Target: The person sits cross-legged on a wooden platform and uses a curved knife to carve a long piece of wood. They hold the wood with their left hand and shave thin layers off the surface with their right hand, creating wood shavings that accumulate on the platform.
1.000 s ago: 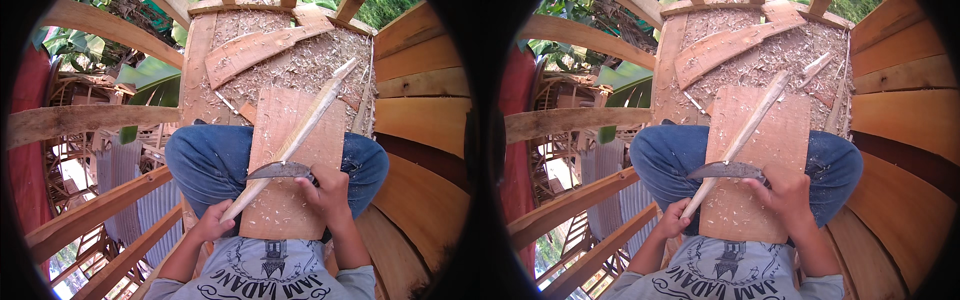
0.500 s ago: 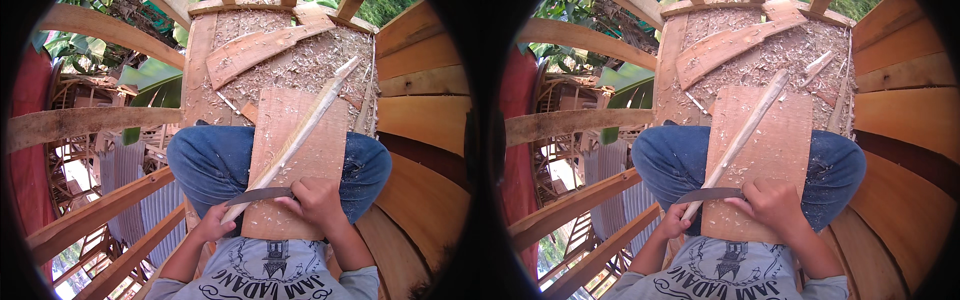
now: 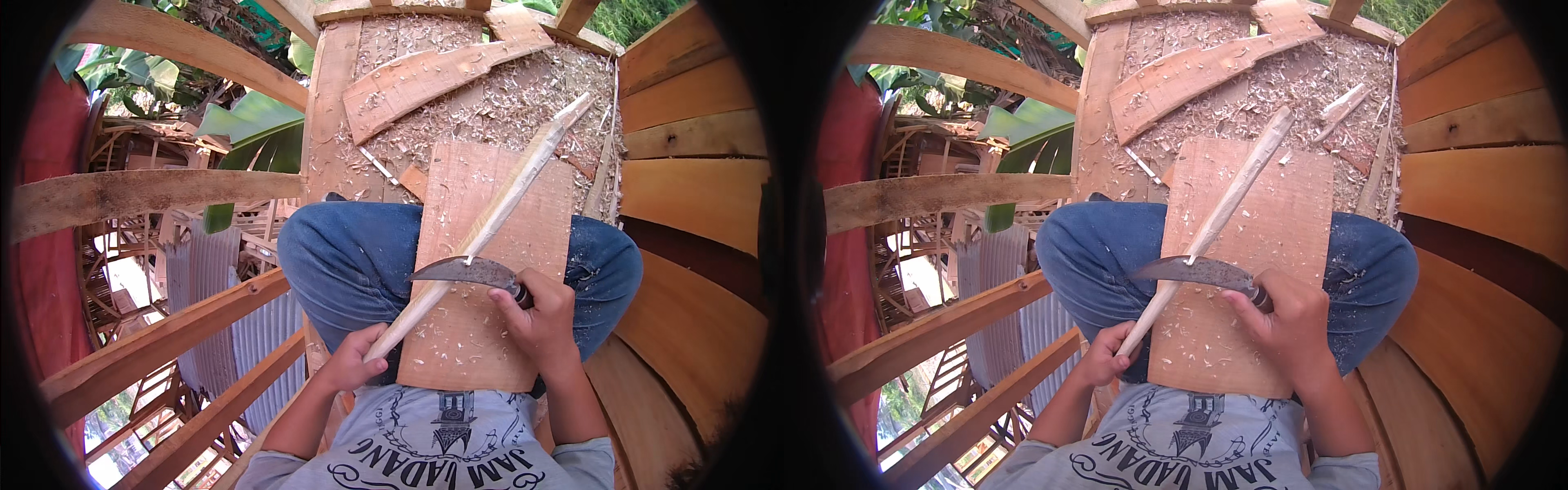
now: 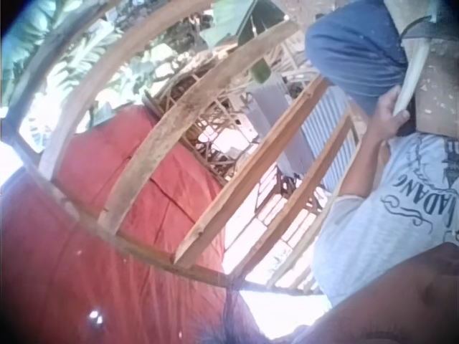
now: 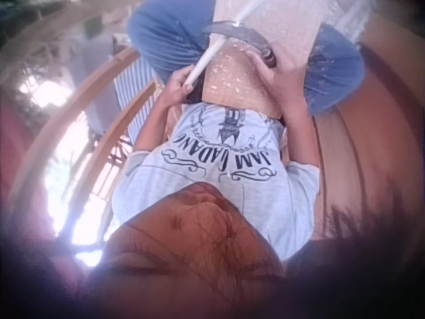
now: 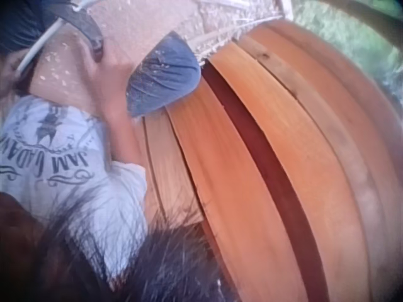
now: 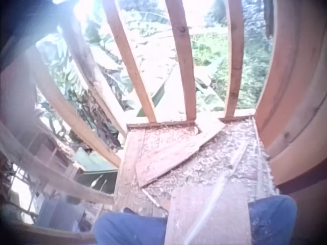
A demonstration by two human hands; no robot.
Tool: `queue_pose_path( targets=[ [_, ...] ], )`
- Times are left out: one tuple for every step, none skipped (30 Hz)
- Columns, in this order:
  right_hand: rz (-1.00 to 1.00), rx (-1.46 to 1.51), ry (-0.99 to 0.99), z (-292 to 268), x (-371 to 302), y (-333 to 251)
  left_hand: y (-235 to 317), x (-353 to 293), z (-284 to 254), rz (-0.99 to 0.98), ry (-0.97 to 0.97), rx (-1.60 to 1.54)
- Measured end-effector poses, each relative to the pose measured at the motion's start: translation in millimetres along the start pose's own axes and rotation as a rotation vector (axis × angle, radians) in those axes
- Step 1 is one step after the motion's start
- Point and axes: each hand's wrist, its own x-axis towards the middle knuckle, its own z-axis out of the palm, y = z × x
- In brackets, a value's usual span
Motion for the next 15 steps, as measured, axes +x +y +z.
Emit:
queue_pose_path(
  targets=[
    [0.017,0.073,-0.044,4,-4,-5,1,0,0,-0.001,-0.003,-0.006],
    [0.074,0.114,-0.168,-2,-8,-11,-1,0,-1,-0.004,-0.013,-0.012],
    [0.107,0.237,-0.212,-7,-10,-12,-3,0,-4,-0.007,-0.023,-0.019],
    [0.141,0.36,-0.256,-12,-11,-9,-5,0,-5,-0.01,-0.033,-0.026],
    [0.174,0.489,-0.299,-15,-13,-5,-5,0,-5,-0.024,-0.04,-0.047],
    [-0.01,0.489,-0.25,-18,-16,4,-5,-1,-6,-0.038,-0.047,-0.069],
    [0.055,0.519,-0.289,-19,-19,2,-5,-2,-6,-0.052,-0.054,-0.091],
    [0.12,0.544,-0.325,-24,-21,-1,-6,-2,-7,-0.05,-0.065,-0.108],
    [0.185,0.569,-0.36,-27,-23,-3,-10,-3,-9,-0.048,-0.076,-0.125],
    [0.121,0.549,-0.411,-24,-25,-2,-12,-3,-10,-0.045,-0.086,-0.141],
    [0.105,0.542,-0.495,-21,-26,-2,-11,-2,-9,-0.042,-0.084,-0.147],
    [0.089,0.534,-0.58,-19,-28,-2,-11,-2,-9,-0.038,-0.082,-0.152],
    [0.072,0.525,-0.665,-16,-30,-1,-10,-2,-8,-0.034,-0.08,-0.158],
    [0.025,0.518,-0.541,-14,-31,2,-10,-2,-7,-0.022,-0.07,-0.141],
    [0.044,0.523,-0.429,-16,-29,5,-11,-2,-7,-0.01,-0.06,-0.124]
  ],
)
